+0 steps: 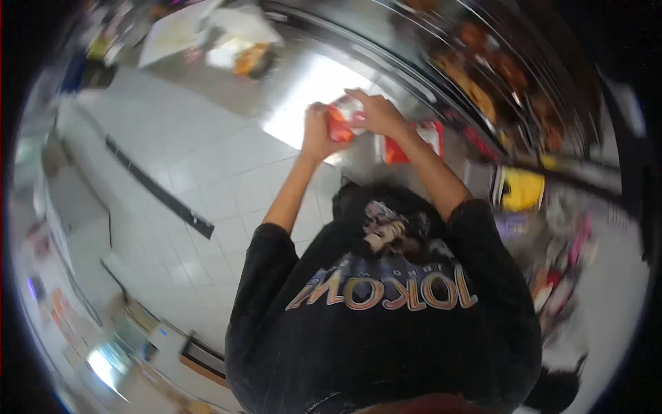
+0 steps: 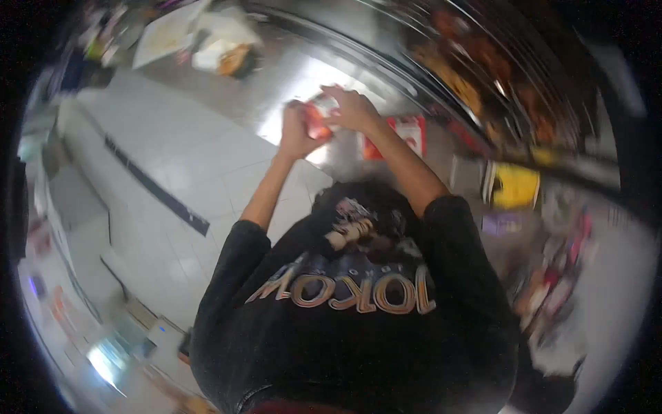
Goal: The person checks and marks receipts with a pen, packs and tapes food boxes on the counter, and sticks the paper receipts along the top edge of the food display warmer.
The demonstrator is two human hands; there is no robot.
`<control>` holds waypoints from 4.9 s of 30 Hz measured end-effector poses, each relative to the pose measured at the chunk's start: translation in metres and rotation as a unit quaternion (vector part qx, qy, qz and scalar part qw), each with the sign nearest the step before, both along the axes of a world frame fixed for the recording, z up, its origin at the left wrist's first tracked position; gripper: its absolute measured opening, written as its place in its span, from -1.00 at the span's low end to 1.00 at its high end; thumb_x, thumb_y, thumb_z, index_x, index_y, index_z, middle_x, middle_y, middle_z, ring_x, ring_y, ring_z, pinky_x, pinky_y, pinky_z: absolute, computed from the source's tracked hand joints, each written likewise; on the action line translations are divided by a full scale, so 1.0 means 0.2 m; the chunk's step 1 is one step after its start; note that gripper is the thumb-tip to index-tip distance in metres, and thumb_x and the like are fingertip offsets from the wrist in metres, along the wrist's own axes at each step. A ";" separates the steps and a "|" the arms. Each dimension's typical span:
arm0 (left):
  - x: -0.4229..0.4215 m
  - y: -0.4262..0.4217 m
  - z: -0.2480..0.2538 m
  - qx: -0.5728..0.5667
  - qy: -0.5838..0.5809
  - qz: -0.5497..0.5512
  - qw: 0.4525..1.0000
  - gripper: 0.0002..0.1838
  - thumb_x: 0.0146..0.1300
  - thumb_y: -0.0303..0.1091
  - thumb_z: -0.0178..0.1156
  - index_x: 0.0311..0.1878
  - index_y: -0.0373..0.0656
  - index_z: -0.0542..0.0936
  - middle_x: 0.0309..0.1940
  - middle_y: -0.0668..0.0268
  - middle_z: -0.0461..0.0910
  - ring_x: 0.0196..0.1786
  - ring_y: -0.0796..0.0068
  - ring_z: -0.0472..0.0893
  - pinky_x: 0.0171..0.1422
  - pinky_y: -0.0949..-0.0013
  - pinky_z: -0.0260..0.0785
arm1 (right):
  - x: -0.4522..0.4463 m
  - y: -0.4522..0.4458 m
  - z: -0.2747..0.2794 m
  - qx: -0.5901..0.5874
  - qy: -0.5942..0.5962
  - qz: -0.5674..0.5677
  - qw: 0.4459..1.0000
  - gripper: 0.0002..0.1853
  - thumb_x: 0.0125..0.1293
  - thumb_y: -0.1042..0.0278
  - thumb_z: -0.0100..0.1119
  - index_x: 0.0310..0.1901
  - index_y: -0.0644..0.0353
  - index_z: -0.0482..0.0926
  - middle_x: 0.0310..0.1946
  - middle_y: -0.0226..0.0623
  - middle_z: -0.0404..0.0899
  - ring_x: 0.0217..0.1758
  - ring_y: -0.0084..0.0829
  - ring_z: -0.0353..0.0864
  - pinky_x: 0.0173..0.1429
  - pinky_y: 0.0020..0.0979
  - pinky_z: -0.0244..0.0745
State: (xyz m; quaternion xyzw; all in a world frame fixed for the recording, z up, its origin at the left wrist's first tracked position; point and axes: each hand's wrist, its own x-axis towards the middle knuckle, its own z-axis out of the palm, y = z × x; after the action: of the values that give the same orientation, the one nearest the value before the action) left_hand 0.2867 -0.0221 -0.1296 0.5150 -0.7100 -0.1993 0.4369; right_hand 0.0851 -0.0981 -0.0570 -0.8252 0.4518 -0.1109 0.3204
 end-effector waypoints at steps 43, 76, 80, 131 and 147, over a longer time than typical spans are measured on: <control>-1.06 0.18 0.11 0.027 -0.187 0.168 0.968 -0.04 -0.07 -0.13 0.47 0.40 -0.32 0.30 0.06 -0.22 0.55 0.13 -0.23 0.56 0.20 -0.11 0.39 | -0.88 0.55 -0.22 -0.067 -0.043 -0.395 0.915 -0.61 0.20 0.00 0.43 -0.09 0.06 0.59 -0.42 -0.18 0.69 -0.30 -0.07 0.73 -0.23 -0.07 0.55; -0.94 0.16 0.15 0.028 -0.387 -0.190 0.902 -0.13 0.37 0.22 0.12 0.56 -0.18 0.24 0.55 -0.29 0.08 0.58 -0.29 0.11 0.55 -0.41 -0.11 | -1.79 1.43 -0.56 -0.137 -0.075 -0.876 0.456 -0.69 0.39 0.24 0.25 -0.26 0.40 0.70 -0.36 -0.10 0.73 -0.32 -0.39 0.66 -0.17 -0.30 0.54; -0.92 0.16 0.15 0.021 -0.380 -0.191 0.905 -0.19 0.38 0.18 0.13 0.53 -0.14 0.28 0.54 -0.23 0.11 0.54 -0.25 0.18 0.56 -0.30 -0.08 | -1.48 1.12 -0.46 -0.127 -0.187 -0.553 0.802 -0.70 0.47 0.24 0.22 0.01 0.34 0.63 -0.24 -0.15 0.70 -0.20 -0.42 0.67 -0.09 -0.35 0.54; -1.29 0.21 0.31 -0.007 -0.373 -0.386 0.843 -0.27 0.34 0.16 0.18 0.48 -0.01 0.40 0.39 -0.11 0.34 0.48 -0.24 0.22 0.59 -0.18 -0.01 | -1.96 1.31 -1.01 -0.254 -0.021 -0.910 0.328 -0.71 0.25 0.13 0.46 -0.20 0.22 0.80 -0.02 -0.04 0.68 0.04 -0.15 0.65 0.13 -0.18 0.53; -1.20 0.17 0.16 -0.030 -0.271 -0.385 0.882 -0.46 0.30 -0.10 0.28 0.29 -0.11 0.54 0.41 -0.01 0.37 0.48 -0.20 0.25 0.58 -0.15 0.04 | -1.39 0.59 -0.24 0.056 0.205 -0.219 0.952 -0.52 0.24 -0.11 0.37 -0.35 0.26 0.70 -0.31 0.01 0.70 -0.17 -0.01 0.72 -0.16 0.02 0.54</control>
State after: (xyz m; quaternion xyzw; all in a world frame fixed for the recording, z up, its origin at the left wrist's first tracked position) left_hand 0.0473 0.0118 -0.0975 0.2215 -0.9488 -0.1829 0.1314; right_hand -0.1926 0.0192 -0.1060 -0.6919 0.6828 0.0189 0.2339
